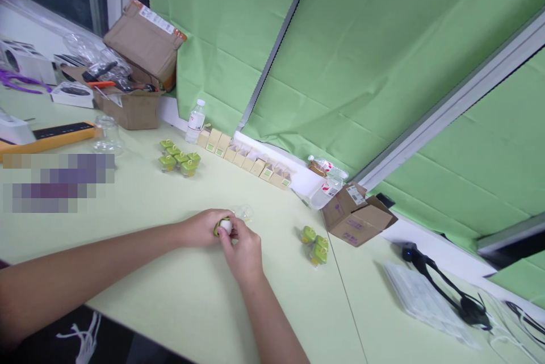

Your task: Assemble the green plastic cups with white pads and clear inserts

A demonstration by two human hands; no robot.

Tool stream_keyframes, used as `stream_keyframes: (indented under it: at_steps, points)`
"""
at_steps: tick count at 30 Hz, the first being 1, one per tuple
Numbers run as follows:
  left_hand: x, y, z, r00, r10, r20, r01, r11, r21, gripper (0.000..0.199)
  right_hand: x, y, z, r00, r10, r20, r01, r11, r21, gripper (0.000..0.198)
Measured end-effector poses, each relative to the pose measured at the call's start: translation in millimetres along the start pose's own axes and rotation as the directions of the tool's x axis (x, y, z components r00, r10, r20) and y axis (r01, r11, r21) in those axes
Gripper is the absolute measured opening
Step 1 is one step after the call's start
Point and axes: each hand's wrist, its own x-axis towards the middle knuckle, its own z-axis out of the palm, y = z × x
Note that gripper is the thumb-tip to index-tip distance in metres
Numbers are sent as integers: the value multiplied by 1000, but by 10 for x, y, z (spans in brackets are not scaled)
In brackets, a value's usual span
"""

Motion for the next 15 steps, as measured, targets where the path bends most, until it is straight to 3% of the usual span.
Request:
stream_keyframes:
  at_steps: [15]
  points:
    - [2,20,-1,999,-39,-3,39,999,-5,25,23,-35,-29,998,54,33,-59,986,156,26]
